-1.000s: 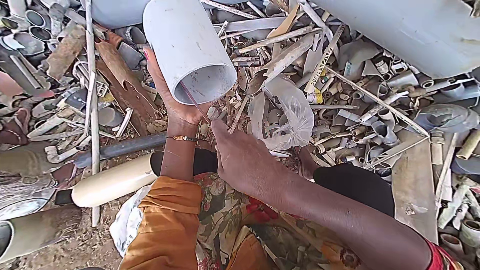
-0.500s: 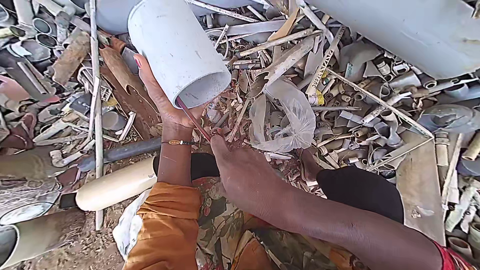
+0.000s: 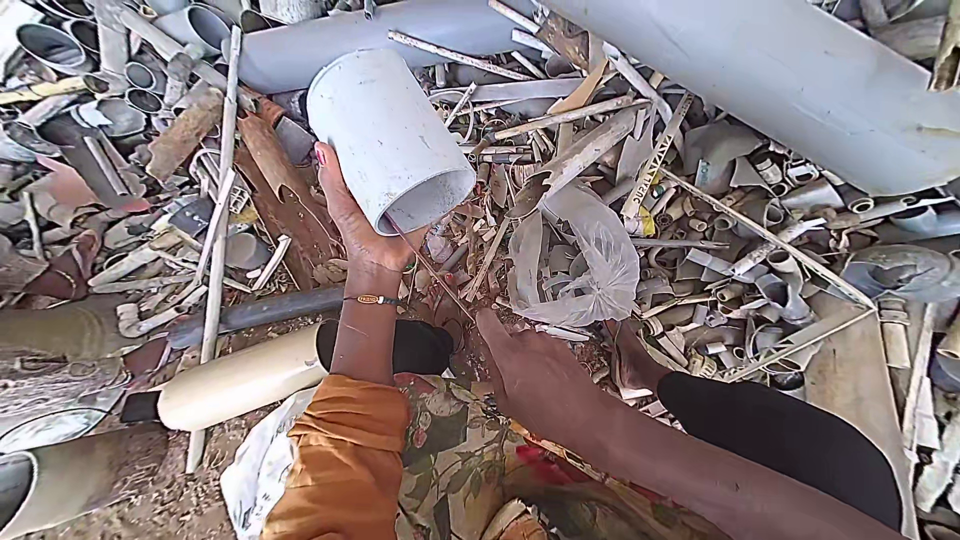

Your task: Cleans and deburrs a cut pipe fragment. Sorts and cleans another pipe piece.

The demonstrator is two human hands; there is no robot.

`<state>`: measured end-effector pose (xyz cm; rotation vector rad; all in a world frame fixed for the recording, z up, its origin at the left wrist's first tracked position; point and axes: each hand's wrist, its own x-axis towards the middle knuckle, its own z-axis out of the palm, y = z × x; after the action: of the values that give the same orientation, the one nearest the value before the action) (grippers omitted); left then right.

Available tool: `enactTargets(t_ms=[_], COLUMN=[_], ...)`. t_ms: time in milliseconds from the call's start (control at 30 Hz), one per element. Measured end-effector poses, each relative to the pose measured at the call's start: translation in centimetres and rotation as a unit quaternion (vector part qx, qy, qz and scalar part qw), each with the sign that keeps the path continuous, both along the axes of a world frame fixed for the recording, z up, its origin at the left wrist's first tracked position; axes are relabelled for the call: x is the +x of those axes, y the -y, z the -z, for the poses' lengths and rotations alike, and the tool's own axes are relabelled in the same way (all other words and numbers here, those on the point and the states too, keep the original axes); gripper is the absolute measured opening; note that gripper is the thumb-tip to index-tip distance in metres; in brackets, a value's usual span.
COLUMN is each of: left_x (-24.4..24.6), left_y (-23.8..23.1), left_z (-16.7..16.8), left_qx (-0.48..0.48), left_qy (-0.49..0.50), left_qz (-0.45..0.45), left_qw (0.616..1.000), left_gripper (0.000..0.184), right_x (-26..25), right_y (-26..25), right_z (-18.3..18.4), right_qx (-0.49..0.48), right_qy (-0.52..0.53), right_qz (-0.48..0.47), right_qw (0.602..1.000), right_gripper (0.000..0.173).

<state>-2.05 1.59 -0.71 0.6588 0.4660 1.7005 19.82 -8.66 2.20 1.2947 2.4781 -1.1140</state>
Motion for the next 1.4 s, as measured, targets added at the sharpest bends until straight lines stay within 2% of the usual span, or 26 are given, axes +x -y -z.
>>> enactTargets(t_ms=[100,167,267,400,500,567,633,800,900,967,1067,1167,1267,1333,1400], left_x=[0.8,1.4,1.1,1.4,2.2,2.2,2.4,2.9,3.0,3.2,3.1,2.4,2.2,2.2,2.1], left_y=[0.4,0.1,-0.3,-0.1,-0.4,-0.4,-0.5,-0.8,-0.7,-0.8,-0.5,-0.5,-1.1,-0.9,-1.0], left_z=[-0.2,-0.3,-0.2,0.1,0.1,0.3,0.5,-0.1,0.4,0.5,0.2,0.5,0.3,0.2,0.1], left_qx=[-0.01,-0.027,-0.023,-0.035,-0.035,-0.017,-0.015,-0.063,-0.06,-0.065,-0.093,-0.112,-0.134,-0.129,-0.119], left_qy=[-0.027,-0.039,-0.023,0.021,0.026,0.036,0.043,-0.006,-0.005,-0.028,-0.077,-0.117,-0.111,-0.085,-0.055], left_qz=[-0.012,-0.025,-0.022,-0.013,-0.004,0.007,0.001,-0.063,-0.049,-0.053,-0.097,-0.12,-0.134,-0.145,-0.155], left_qw=[1.0,0.999,0.999,0.999,0.999,0.999,0.999,0.996,0.997,0.996,0.988,0.979,0.976,0.977,0.979], left_gripper=[0.061,0.057,0.063,0.068,0.072,0.075,0.076,0.064,0.064,0.058,0.048,0.044,0.042,0.041,0.044], right_x=[0.3,0.5,0.2,0.3,-0.1,-0.3,0.1,-0.3,0.0,0.3,0.7,3.0,4.7,4.1,3.3], right_y=[-0.8,-1.0,0.2,-2.7,-2.2,-2.1,-3.3,-2.9,-3.9,-3.2,-2.3,-4.8,-6.3,-6.0,-5.5], right_z=[0.9,0.1,-0.1,0.2,-0.9,-0.1,0.8,0.1,0.9,0.4,0.1,1.6,2.2,3.2,4.4], right_qx=[0.008,0.0,0.008,0.014,0.002,0.008,0.034,0.034,0.078,0.074,0.043,0.11,0.176,0.124,0.018], right_qy=[0.037,0.042,0.008,0.06,0.008,-0.001,0.023,0.03,0.086,0.065,0.041,0.099,0.064,0.031,-0.04], right_qz=[0.031,0.031,0.006,0.044,0.026,0.032,0.055,0.041,0.071,0.052,0.024,0.095,0.159,0.154,0.108], right_qw=[0.999,0.999,1.0,0.997,1.0,0.999,0.998,0.998,0.991,0.994,0.998,0.984,0.969,0.98,0.993], right_gripper=[0.048,0.053,0.051,0.049,0.051,0.051,0.043,0.049,0.047,0.043,0.05,0.042,0.037,0.04,0.034])
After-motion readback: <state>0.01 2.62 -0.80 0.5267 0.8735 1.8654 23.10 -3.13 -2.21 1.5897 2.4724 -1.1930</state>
